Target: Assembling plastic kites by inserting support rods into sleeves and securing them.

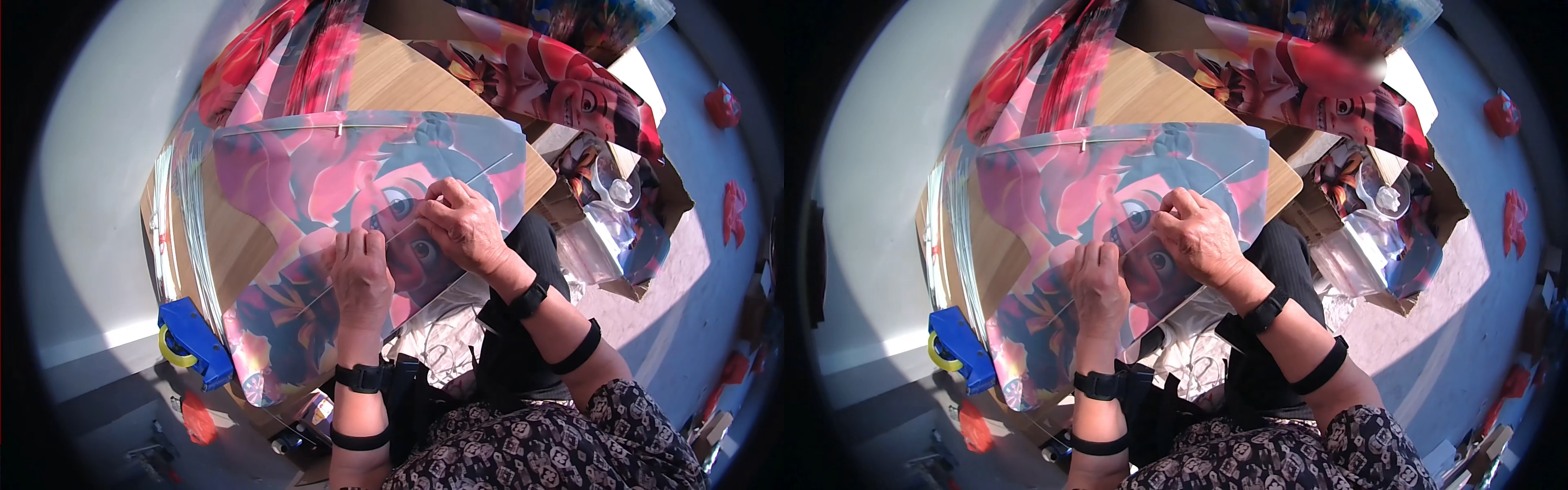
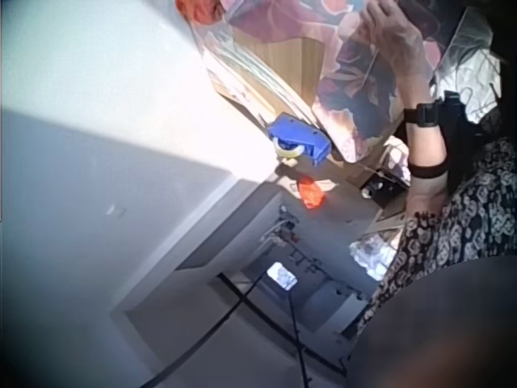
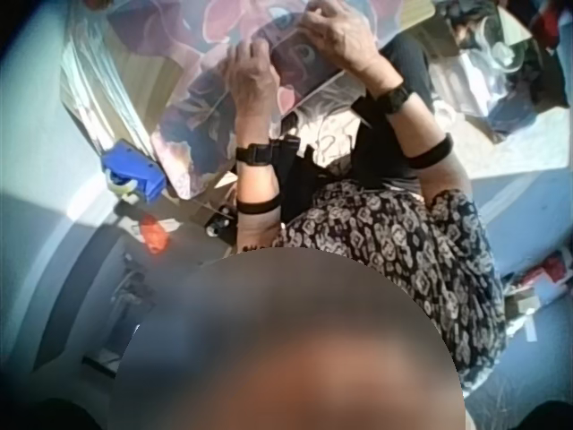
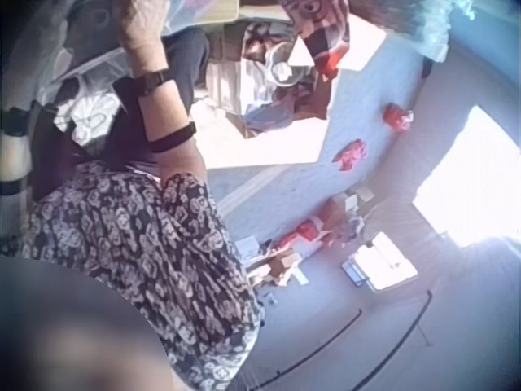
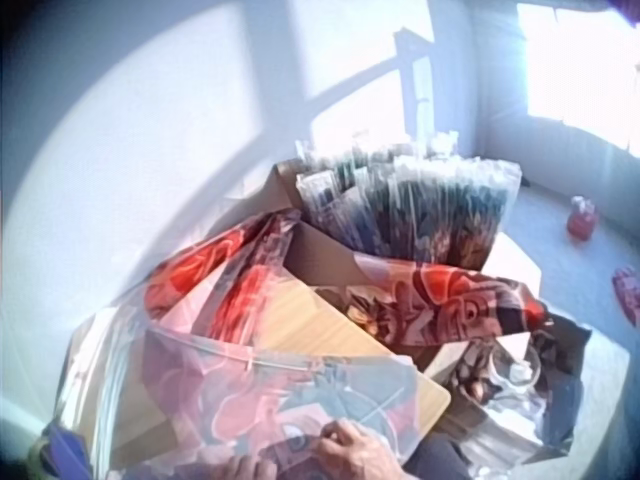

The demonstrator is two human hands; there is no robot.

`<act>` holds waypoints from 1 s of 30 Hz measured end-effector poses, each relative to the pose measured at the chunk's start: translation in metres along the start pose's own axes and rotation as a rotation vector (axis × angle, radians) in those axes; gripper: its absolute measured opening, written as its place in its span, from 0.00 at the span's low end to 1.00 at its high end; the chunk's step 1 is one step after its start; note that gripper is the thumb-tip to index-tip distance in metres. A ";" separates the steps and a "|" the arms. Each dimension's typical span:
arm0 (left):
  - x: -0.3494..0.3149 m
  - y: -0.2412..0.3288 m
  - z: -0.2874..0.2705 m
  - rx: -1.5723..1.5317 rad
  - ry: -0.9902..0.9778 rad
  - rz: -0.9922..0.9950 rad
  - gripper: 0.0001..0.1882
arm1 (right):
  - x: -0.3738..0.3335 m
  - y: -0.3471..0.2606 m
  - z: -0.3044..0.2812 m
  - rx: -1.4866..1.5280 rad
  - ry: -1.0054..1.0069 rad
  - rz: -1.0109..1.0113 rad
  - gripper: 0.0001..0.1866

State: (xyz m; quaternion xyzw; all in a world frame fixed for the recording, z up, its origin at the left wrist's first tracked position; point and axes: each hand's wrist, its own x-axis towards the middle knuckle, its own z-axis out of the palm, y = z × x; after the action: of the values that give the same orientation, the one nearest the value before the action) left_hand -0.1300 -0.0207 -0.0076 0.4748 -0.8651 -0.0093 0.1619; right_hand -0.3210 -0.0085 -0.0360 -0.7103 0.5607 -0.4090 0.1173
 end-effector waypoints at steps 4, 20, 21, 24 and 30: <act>0.005 0.003 0.007 -0.015 0.023 0.028 0.13 | 0.001 -0.002 -0.001 -0.041 0.010 -0.007 0.05; 0.011 0.007 0.010 -0.020 0.036 0.001 0.15 | 0.001 0.005 0.003 -0.071 0.002 -0.032 0.05; 0.009 0.007 0.009 -0.019 0.036 0.002 0.15 | 0.001 0.005 0.004 -0.076 0.041 -0.029 0.05; 0.006 0.004 0.007 -0.028 0.028 -0.019 0.15 | 0.001 0.006 0.003 -0.065 0.014 -0.015 0.04; 0.000 -0.001 0.009 -0.007 0.001 -0.027 0.10 | 0.000 0.005 0.001 -0.065 -0.037 -0.009 0.05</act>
State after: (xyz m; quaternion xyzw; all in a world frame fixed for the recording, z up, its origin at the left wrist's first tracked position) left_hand -0.1319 -0.0221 -0.0168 0.4858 -0.8584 -0.0143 0.1639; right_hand -0.3237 -0.0104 -0.0404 -0.7238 0.5681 -0.3781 0.1026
